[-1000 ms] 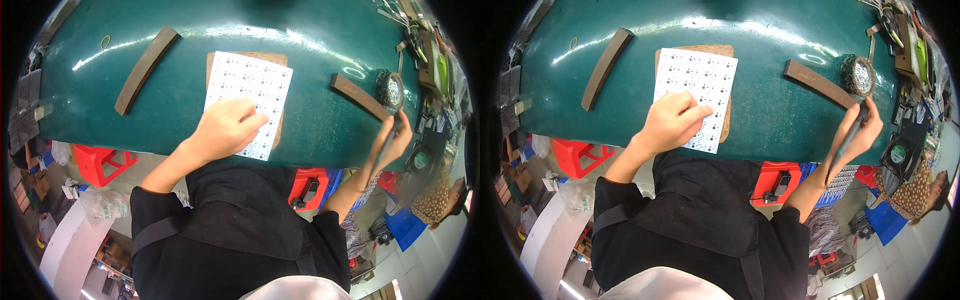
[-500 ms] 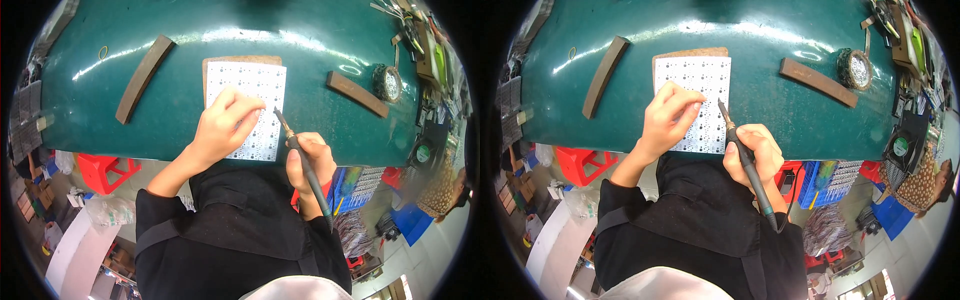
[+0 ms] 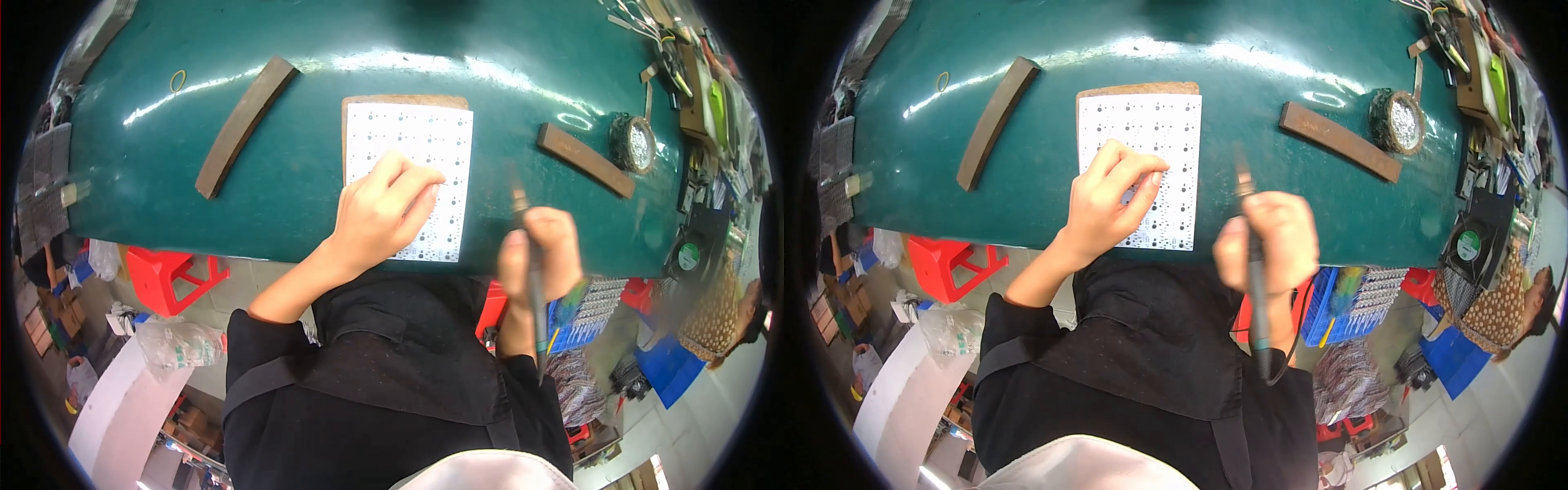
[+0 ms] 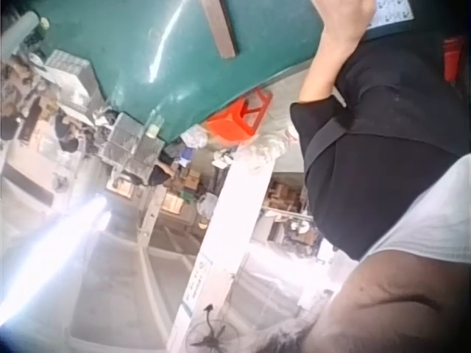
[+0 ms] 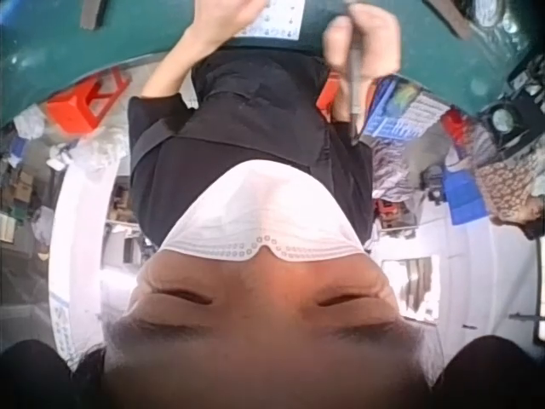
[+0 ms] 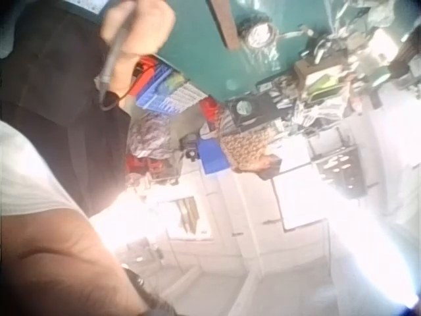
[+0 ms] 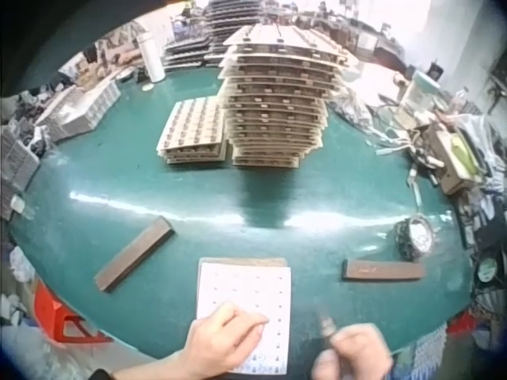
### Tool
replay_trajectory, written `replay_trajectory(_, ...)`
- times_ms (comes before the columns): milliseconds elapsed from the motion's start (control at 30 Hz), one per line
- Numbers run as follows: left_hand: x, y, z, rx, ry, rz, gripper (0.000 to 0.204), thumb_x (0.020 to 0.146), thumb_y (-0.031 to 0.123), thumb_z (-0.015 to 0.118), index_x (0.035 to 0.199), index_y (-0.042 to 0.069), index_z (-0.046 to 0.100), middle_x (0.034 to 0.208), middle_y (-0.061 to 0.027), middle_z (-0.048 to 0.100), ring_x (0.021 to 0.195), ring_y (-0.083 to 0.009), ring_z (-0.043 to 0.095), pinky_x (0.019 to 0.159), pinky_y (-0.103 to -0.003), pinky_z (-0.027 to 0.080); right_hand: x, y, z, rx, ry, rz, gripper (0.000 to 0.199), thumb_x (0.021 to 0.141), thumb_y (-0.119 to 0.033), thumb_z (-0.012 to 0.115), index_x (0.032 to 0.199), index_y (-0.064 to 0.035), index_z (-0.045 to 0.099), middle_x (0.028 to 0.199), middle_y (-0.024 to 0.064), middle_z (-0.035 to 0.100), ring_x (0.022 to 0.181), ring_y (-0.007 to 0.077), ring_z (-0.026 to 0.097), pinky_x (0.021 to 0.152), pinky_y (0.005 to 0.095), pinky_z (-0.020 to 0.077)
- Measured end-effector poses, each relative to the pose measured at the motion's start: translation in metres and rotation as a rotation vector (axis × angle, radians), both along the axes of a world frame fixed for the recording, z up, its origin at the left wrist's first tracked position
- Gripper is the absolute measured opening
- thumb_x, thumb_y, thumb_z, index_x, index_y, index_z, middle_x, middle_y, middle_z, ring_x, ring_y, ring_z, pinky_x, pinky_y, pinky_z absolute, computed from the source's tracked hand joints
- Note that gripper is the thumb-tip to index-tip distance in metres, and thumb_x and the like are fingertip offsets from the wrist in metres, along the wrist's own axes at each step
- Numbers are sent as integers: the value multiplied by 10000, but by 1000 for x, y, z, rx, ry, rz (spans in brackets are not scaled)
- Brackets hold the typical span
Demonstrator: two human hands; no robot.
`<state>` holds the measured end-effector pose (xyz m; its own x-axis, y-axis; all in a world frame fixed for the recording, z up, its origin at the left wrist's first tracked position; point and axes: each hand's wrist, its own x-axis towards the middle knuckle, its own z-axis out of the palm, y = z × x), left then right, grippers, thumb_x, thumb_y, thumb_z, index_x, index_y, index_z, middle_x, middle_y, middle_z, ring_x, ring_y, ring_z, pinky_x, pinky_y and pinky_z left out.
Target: The person solders electronic components onto a printed circuit board using a soldering iron and solder wire.
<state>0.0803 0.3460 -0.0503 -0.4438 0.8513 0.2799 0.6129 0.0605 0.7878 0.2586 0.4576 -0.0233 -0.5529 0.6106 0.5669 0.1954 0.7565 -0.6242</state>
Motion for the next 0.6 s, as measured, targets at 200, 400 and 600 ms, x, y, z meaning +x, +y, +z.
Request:
replay_trajectory(200, 6, 6, -12, -7, 187, 8, 113, 869, 163, 609, 966, 121, 648, 888, -54, 618, 736, -247, 644, 582, -380, 525, 36, 90, -13, 285, -235, -710, 243, 916, -158, 690, 1110, -13, 677, 1077, 144, 680, 976, 265, 649, 876, 363, 519)
replay_trajectory(400, 12, 6, -3, 181, -197, 62, 87, 917, 100, 600, 995, 67, 619, 933, -93, 499, 757, -272, 590, 667, -380, 486, 64, 110, -22, 514, -210, -477, 213, 973, -102, 601, 1150, 16, 590, 1045, 173, 639, 910, 270, 637, 822, 392, 511)
replay_trajectory(600, 2, 3, 9, 213, -386, -3, 104, 909, 125, 641, 992, 89, 692, 840, -56, 476, 721, -173, 547, 659, -318, 450, 68, 108, -27, 477, -102, -583, 190, 943, -71, 628, 1108, 25, 632, 996, 185, 648, 884, 324, 630, 816, 399, 500)
